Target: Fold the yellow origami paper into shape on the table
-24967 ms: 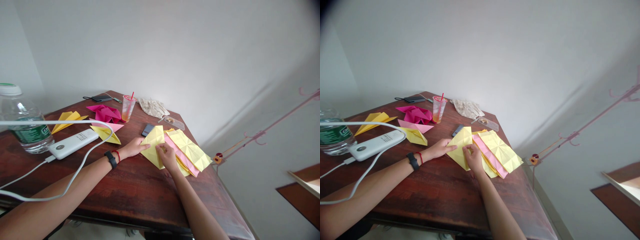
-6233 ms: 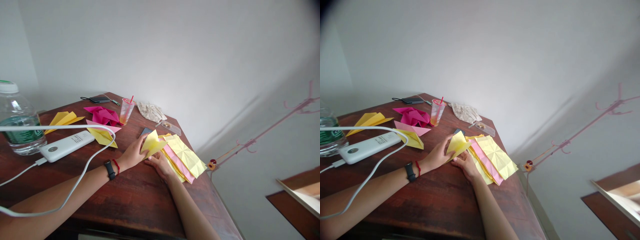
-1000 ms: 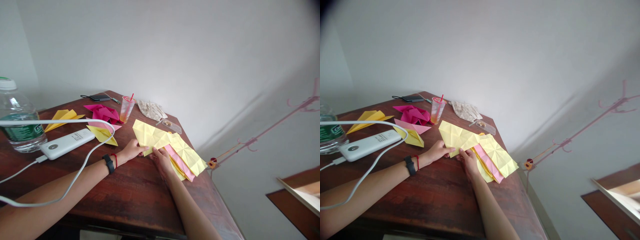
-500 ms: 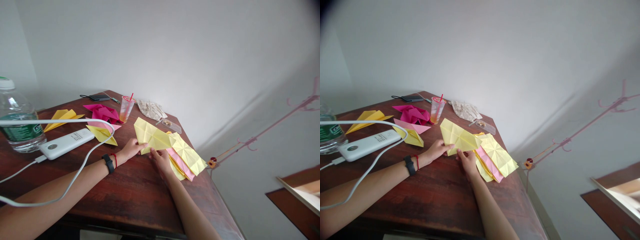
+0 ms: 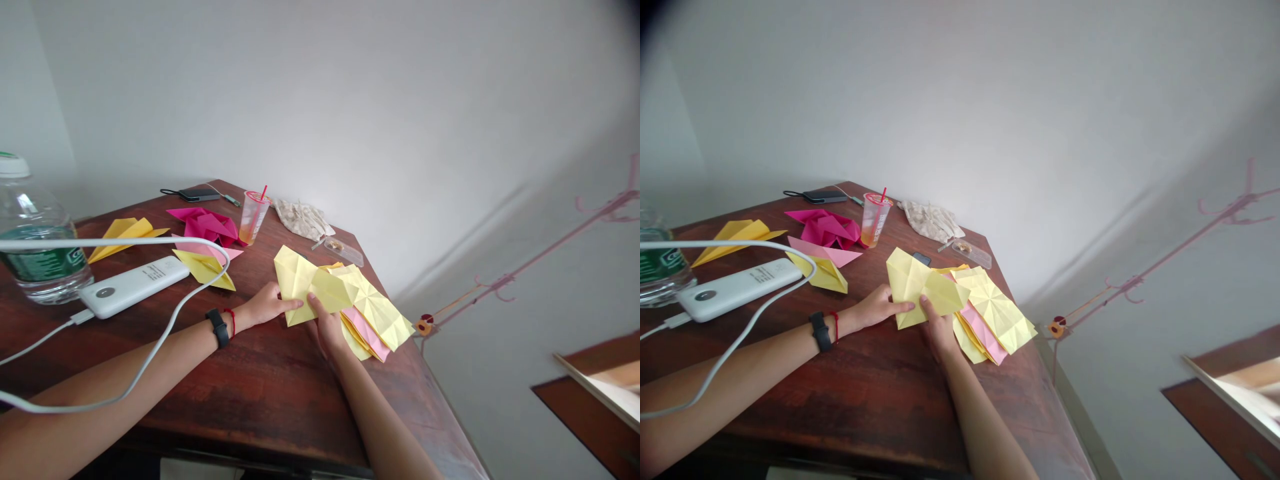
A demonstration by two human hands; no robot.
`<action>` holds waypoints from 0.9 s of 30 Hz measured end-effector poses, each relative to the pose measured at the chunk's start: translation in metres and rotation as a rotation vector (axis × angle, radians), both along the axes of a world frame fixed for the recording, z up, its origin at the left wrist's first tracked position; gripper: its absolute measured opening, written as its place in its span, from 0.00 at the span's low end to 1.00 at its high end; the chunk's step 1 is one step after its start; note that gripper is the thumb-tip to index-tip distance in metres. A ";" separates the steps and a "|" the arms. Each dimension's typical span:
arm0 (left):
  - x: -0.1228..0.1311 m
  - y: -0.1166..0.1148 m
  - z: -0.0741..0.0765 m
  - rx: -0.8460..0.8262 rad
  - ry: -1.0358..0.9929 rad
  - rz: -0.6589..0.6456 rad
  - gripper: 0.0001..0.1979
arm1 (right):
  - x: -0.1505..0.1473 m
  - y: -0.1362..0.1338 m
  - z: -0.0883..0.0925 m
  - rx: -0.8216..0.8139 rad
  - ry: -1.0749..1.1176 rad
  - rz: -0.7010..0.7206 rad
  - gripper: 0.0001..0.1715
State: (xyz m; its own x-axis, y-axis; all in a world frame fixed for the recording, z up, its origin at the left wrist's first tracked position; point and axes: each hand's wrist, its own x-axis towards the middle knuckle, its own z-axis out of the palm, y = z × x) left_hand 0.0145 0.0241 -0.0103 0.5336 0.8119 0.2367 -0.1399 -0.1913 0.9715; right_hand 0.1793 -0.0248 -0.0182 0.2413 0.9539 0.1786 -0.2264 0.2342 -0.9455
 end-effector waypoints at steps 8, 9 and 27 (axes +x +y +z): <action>0.003 0.001 -0.006 -0.064 -0.063 0.013 0.27 | 0.002 -0.001 0.001 0.028 -0.126 -0.021 0.29; 0.004 0.000 -0.005 -0.078 -0.074 0.021 0.28 | 0.002 -0.001 0.000 0.029 -0.149 -0.032 0.29; 0.006 -0.007 0.002 -0.227 -0.138 0.061 0.29 | 0.001 -0.004 0.002 0.072 -0.260 -0.038 0.28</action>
State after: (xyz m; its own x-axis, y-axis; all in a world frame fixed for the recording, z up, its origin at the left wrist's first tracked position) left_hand 0.0203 0.0171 -0.0079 0.4569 0.8824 0.1123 -0.2691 0.0168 0.9630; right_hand 0.1807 -0.0289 -0.0161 0.2141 0.9275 0.3065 0.0326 0.3069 -0.9512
